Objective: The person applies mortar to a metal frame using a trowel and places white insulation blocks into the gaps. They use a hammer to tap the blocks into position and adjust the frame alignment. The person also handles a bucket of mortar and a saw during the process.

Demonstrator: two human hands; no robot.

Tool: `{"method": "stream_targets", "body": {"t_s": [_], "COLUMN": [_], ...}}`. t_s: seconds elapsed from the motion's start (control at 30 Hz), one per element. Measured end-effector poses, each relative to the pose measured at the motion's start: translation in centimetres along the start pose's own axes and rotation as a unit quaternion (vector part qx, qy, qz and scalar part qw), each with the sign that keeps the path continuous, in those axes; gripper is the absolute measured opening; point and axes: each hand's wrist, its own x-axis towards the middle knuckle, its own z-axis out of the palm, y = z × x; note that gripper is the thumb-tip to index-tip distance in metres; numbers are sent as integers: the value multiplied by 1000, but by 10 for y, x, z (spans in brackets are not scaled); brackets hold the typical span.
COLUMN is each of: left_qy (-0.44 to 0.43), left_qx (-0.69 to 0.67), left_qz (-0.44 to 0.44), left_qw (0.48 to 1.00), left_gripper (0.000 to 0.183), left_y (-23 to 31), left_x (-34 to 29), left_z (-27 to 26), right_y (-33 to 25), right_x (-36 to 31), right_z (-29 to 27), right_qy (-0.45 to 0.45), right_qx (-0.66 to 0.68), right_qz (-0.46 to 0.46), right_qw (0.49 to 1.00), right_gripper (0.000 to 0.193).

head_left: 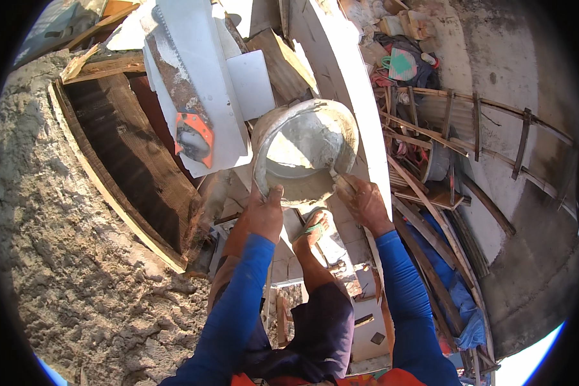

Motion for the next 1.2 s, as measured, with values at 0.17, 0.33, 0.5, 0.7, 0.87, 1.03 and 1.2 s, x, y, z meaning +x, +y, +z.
{"method": "stream_targets", "body": {"t_s": [0.17,0.33,0.5,0.7,0.87,1.03,1.2], "left_qy": [-23,3,4,50,47,6,-15], "left_qx": [-112,-148,-95,39,-69,-66,-130], "left_qz": [-74,-109,-116,-195,-194,-171,-180], "left_qw": [991,983,989,979,977,983,975], "left_gripper": [56,63,60,39,39,44,54], "left_y": [-1,-11,-7,25,31,-29,4], "left_x": [-7,-10,-10,-7,1,23,34], "left_z": [-1,3,2,4,17,9,20], "right_y": [8,-1,6,56,76,66,44], "right_x": [-51,-5,131,234,287,399,509], "right_z": [0,-24,-35,2,3,-58,-128], "right_qy": [12,98,221,285,268,328,297], "right_qx": [373,437,372,51,12,52,35], "right_qz": [135,167,193,253,253,278,230], "right_qw": [918,878,881,923,929,901,926], "right_gripper": [41,35,43,52,48,48,48]}}
